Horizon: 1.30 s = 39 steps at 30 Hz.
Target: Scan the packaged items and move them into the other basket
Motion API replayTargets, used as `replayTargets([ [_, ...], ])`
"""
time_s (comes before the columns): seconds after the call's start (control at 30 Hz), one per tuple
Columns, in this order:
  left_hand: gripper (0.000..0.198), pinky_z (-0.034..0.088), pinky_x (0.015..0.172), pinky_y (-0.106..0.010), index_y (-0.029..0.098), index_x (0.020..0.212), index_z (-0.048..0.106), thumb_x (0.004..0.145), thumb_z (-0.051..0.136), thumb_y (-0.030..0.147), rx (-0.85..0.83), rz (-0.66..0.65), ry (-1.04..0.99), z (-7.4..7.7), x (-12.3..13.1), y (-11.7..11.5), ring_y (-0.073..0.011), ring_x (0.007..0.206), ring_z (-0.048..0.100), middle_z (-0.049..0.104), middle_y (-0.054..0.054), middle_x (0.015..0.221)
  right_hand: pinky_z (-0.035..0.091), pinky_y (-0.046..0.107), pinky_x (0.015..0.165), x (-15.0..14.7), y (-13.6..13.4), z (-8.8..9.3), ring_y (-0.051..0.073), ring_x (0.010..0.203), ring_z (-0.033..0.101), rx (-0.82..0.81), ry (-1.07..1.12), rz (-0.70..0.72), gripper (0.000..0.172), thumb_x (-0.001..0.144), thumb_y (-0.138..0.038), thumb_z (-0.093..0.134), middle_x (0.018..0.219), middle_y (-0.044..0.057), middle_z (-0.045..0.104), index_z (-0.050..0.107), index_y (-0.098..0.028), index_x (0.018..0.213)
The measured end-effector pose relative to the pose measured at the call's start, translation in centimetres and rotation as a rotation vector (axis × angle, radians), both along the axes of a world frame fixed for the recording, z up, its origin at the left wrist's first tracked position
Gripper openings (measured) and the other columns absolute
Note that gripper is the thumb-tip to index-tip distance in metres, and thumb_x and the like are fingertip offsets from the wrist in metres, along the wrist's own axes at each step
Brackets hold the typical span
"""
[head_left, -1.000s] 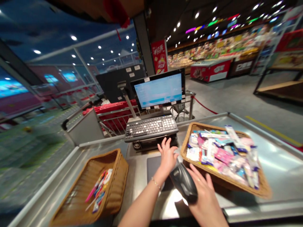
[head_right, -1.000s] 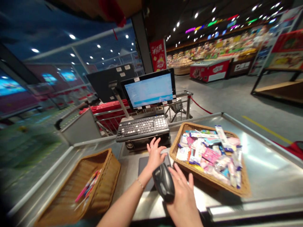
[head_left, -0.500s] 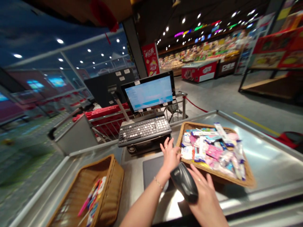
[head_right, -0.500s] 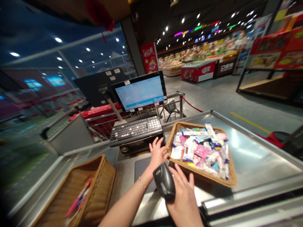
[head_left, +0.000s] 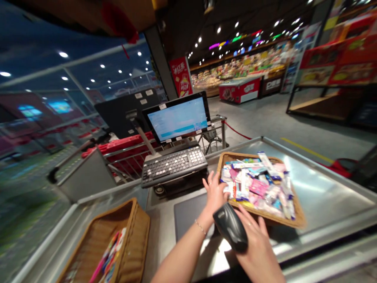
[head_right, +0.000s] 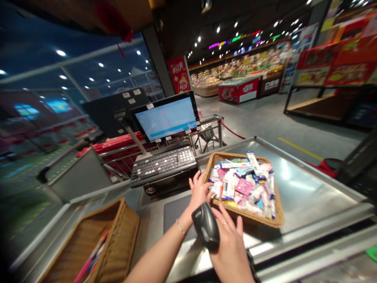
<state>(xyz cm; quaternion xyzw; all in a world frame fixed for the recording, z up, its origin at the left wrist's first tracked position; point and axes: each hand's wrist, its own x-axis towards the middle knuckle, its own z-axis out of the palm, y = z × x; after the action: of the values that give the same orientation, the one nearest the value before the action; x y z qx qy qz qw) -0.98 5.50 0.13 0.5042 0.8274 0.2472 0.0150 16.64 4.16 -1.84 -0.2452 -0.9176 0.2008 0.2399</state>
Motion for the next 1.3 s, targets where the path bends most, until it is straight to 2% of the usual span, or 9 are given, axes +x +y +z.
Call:
replayTargets([
  [0.27,0.023,0.011,0.115,-0.065,0.028,0.096,0.073,0.073,0.069,0.027,-0.046,-0.055,-0.016,0.0,1.2,1.5,-0.0350,0.143,0.024,0.042,-0.006,0.150,0.031,0.069,0.104,0.9,0.4,0.4,0.035,0.135,0.043,-0.033,-0.011,-0.047,0.060,0.076,-0.015,0.050,0.138,0.011,0.056,0.051,-0.027,0.135],
  [0.43,0.022,0.011,0.114,-0.066,0.028,0.097,0.072,0.075,0.068,0.029,-0.085,-0.076,-0.012,0.4,1.8,2.1,-0.0325,0.144,0.023,0.042,-0.006,0.151,0.030,0.068,0.105,1.2,0.2,1.1,0.035,0.133,0.045,-0.075,0.015,-0.096,0.059,0.074,-0.016,0.050,0.135,0.011,0.059,0.054,-0.026,0.132],
  [0.6,0.021,0.011,0.113,-0.067,0.029,0.097,0.072,0.077,0.066,0.029,-0.078,-0.095,0.008,-0.1,2.2,2.5,-0.0296,0.144,0.021,0.041,-0.004,0.150,0.023,0.067,0.107,0.9,-0.4,2.1,0.034,0.133,0.046,-0.102,0.096,-0.190,0.055,0.072,-0.015,0.047,0.130,0.012,0.062,0.058,-0.021,0.126],
  [0.83,0.027,0.014,0.112,-0.068,0.028,0.101,0.071,0.074,0.070,0.027,-0.061,-0.154,0.077,-0.6,2.6,2.9,-0.0341,0.143,0.023,0.039,-0.006,0.151,0.022,0.067,0.108,1.3,-0.3,2.4,0.033,0.134,0.045,-0.124,0.100,-0.216,0.055,0.072,-0.011,0.044,0.130,0.013,0.062,0.058,-0.020,0.124],
  [1.13,0.024,0.012,0.112,-0.069,0.029,0.100,0.071,0.077,0.065,0.027,-0.100,-0.159,0.052,0.0,3.8,4.1,-0.0323,0.145,0.021,0.039,-0.005,0.151,0.020,0.073,0.106,2.3,0.3,2.9,0.035,0.136,0.042,-0.196,0.055,-0.201,0.062,0.067,-0.010,0.048,0.134,0.014,0.059,0.056,-0.020,0.128],
  [1.3,0.024,0.010,0.113,-0.068,0.029,0.100,0.072,0.079,0.062,0.027,-0.102,-0.162,0.027,0.0,4.6,4.8,-0.0325,0.145,0.021,0.042,-0.007,0.150,0.019,0.073,0.107,2.6,0.4,3.0,0.036,0.136,0.042,-0.206,0.068,-0.226,0.059,0.068,-0.009,0.048,0.133,0.014,0.060,0.057,-0.019,0.126],
])
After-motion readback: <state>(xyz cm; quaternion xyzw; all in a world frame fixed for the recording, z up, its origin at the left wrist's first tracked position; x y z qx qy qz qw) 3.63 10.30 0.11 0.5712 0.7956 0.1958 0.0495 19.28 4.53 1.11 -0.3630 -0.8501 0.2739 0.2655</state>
